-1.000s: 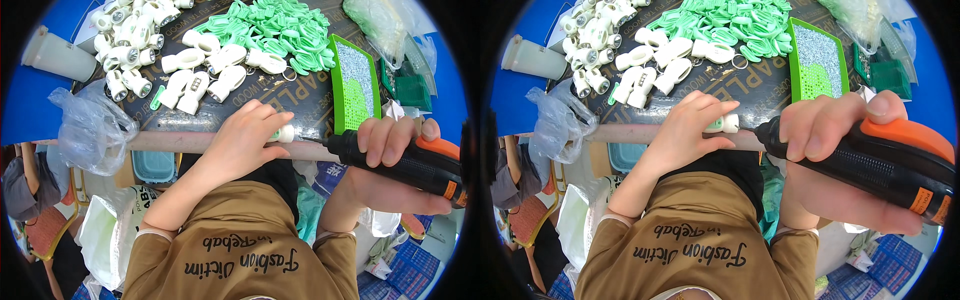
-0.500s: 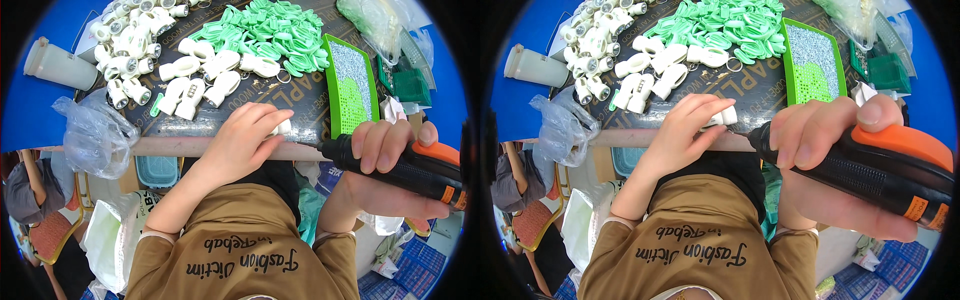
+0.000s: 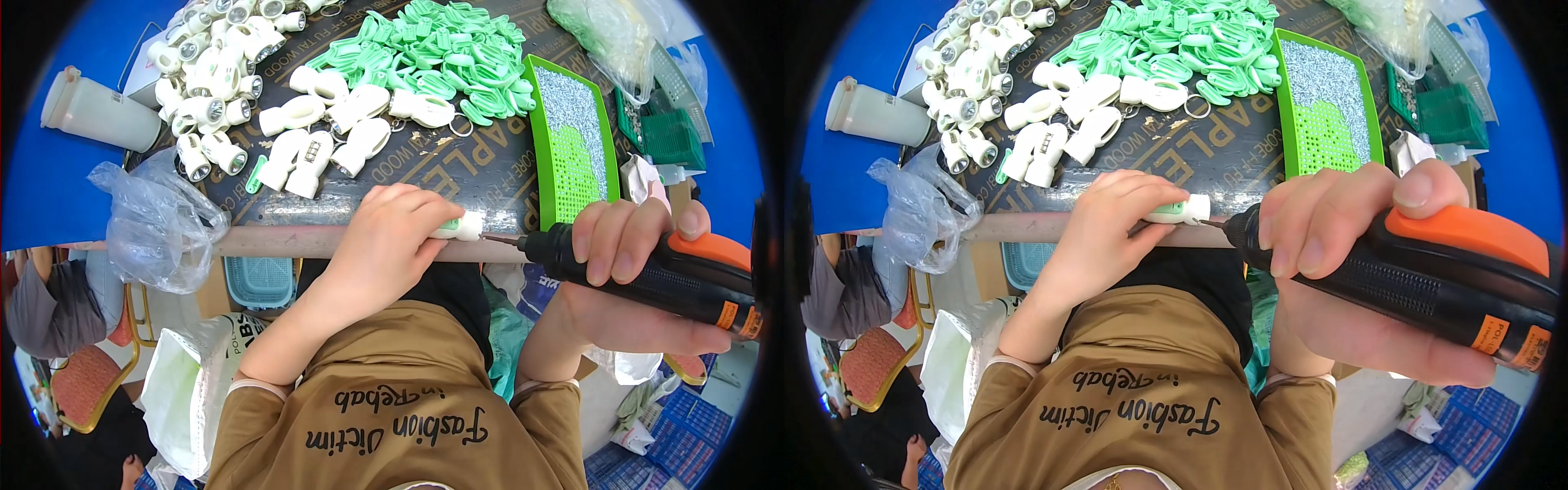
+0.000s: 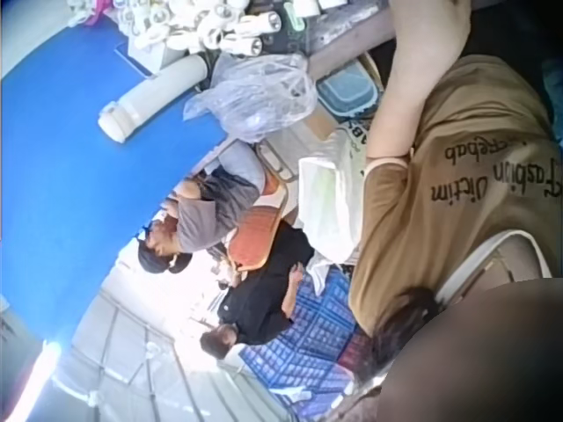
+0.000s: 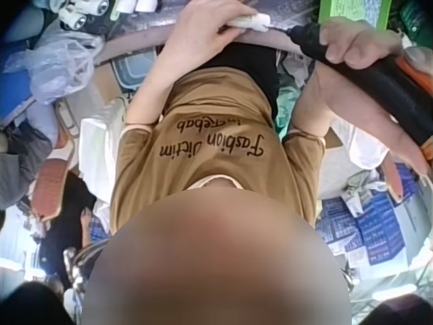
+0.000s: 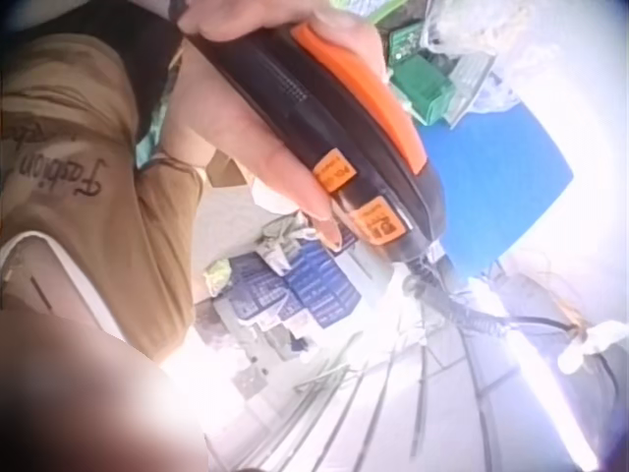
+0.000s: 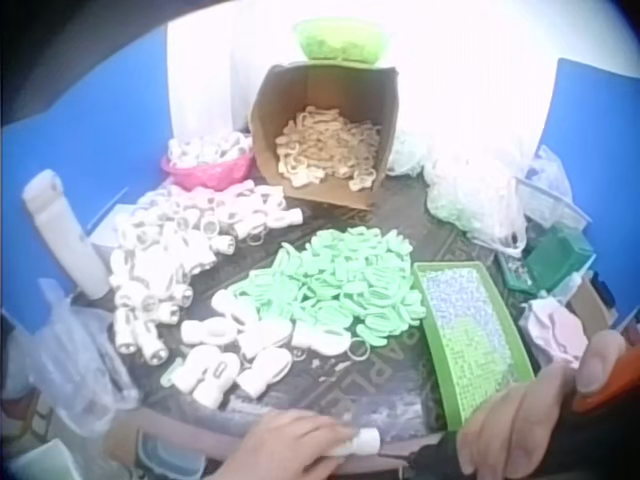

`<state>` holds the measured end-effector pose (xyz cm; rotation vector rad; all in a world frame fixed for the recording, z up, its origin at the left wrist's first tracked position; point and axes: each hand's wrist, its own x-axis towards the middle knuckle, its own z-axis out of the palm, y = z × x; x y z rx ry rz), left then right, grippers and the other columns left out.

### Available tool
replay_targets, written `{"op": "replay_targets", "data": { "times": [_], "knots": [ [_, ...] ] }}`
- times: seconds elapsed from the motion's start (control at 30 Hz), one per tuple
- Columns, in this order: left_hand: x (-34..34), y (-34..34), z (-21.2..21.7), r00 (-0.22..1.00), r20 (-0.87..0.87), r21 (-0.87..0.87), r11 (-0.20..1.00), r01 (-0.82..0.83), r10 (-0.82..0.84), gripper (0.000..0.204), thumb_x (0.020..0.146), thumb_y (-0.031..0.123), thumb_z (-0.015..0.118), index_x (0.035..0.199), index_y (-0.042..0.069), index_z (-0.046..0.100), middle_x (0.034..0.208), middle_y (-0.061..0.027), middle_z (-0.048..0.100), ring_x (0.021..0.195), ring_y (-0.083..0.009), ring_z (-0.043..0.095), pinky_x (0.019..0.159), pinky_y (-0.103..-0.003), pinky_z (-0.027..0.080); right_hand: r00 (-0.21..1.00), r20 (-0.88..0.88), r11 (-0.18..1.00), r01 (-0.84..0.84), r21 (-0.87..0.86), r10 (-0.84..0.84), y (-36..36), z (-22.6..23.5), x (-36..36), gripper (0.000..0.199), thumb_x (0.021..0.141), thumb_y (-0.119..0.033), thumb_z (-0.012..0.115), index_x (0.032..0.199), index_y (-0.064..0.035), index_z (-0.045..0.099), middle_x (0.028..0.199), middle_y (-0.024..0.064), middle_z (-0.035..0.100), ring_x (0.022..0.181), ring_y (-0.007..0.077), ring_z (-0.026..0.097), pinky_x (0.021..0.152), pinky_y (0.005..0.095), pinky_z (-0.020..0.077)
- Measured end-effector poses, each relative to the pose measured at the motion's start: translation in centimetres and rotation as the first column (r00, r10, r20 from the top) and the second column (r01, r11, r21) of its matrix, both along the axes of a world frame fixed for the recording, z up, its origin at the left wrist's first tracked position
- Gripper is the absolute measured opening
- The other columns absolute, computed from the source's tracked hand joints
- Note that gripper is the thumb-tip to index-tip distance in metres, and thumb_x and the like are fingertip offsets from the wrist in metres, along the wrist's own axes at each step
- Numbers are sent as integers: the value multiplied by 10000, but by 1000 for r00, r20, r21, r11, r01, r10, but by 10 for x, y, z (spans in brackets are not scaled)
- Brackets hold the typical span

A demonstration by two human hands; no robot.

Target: Assembling small plastic flashlights using an electric screwdriver.

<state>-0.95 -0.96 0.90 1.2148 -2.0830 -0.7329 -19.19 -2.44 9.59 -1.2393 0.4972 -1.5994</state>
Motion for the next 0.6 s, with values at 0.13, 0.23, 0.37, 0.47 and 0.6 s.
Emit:
{"op": "replay_targets", "data": {
  "times": [0.13,0.23,0.37,0.47,0.6],
  "knots": [
    [-5,1,-4,999,-19,-72,997,-37,36,309,703,52,652,1009,65,605,947,-105,619,941,-281,564,812,-370,453,1000,20,1000,15,-4,-15,0,-2,-1,789,627,-817,472,1011,-129,426,612,3,447,442,111,416,444,249,335],
    [-6,4,-8,993,-113,-59,997,-51,44,311,706,48,652,1012,64,603,987,-109,614,930,-292,575,797,-372,459,999,42,1000,21,3,-21,1,-3,0,794,625,-821,466,1010,-128,426,611,5,448,440,112,416,443,251,337],
    [-6,2,-11,994,-104,-90,995,-49,39,329,704,44,656,1027,60,600,1000,-124,610,928,-300,578,799,-367,461,999,29,1000,25,5,-26,1,-4,0,796,625,-823,462,1009,-127,426,608,3,449,437,113,418,443,252,341],
    [-6,2,-7,992,-119,-54,997,-58,52,368,687,52,678,1045,62,595,1011,-122,603,946,-300,567,814,-368,454,999,37,1000,22,-12,-21,1,-3,1,793,625,-824,461,1005,-129,426,604,-1,448,433,112,419,441,255,343],
    [-11,3,-1,984,-137,-98,987,-128,114,434,651,90,717,1067,86,594,1028,-91,589,964,-299,543,871,-397,420,1000,11,999,29,-19,-29,3,-1,0,787,633,-812,467,1017,-126,429,608,-4,452,433,110,424,448,253,348]
  ]
}}
